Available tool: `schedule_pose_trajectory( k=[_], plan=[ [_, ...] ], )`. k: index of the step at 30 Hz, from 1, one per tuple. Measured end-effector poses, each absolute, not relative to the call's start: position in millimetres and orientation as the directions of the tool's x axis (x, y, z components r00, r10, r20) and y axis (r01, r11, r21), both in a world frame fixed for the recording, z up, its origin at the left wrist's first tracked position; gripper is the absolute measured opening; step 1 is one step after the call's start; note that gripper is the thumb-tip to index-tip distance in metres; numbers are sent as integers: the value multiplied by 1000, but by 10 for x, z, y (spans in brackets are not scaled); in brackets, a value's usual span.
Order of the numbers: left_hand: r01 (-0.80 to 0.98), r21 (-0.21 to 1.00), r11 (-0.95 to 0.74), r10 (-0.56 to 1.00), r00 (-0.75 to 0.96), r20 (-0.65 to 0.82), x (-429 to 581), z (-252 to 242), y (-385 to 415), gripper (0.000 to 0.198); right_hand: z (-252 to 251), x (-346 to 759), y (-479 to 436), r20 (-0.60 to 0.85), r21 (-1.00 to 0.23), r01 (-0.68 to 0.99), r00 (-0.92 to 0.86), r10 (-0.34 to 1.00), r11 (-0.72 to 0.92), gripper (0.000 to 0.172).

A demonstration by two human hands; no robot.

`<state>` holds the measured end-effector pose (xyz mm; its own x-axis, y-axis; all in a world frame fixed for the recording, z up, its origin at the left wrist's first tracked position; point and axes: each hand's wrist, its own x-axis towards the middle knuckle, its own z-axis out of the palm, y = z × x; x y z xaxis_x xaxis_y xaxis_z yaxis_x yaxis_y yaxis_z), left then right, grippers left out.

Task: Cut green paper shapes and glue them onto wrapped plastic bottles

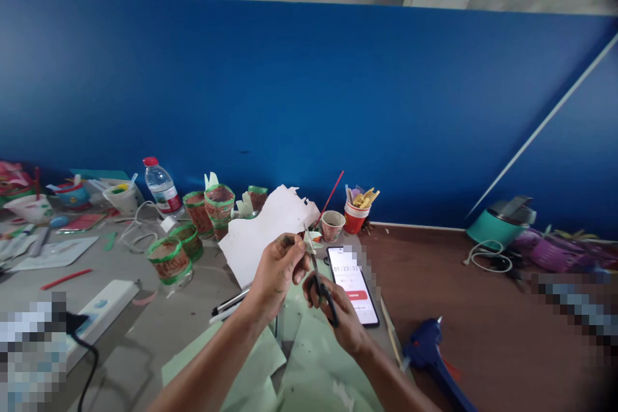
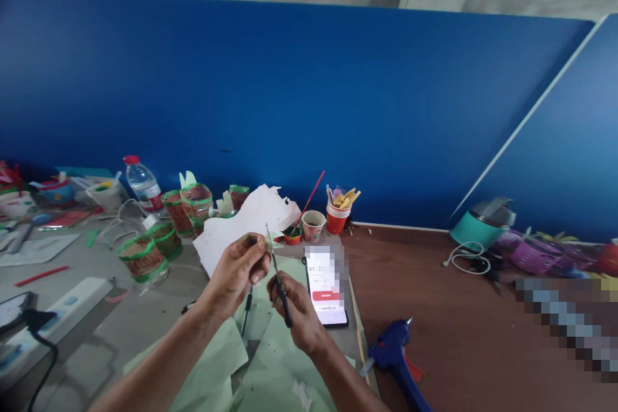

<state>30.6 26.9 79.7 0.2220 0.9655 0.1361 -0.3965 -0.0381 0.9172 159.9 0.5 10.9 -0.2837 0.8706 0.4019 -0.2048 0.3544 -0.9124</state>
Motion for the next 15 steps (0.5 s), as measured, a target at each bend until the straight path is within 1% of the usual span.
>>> schedule_pose_trajectory(
  k=[15],
  plan=[
    [-409, 913, -17, 971, 211, 112, 311, 812, 260, 31, 113, 1598, 1, 379, -923, -181, -288, 879, 339, 44]
  ],
)
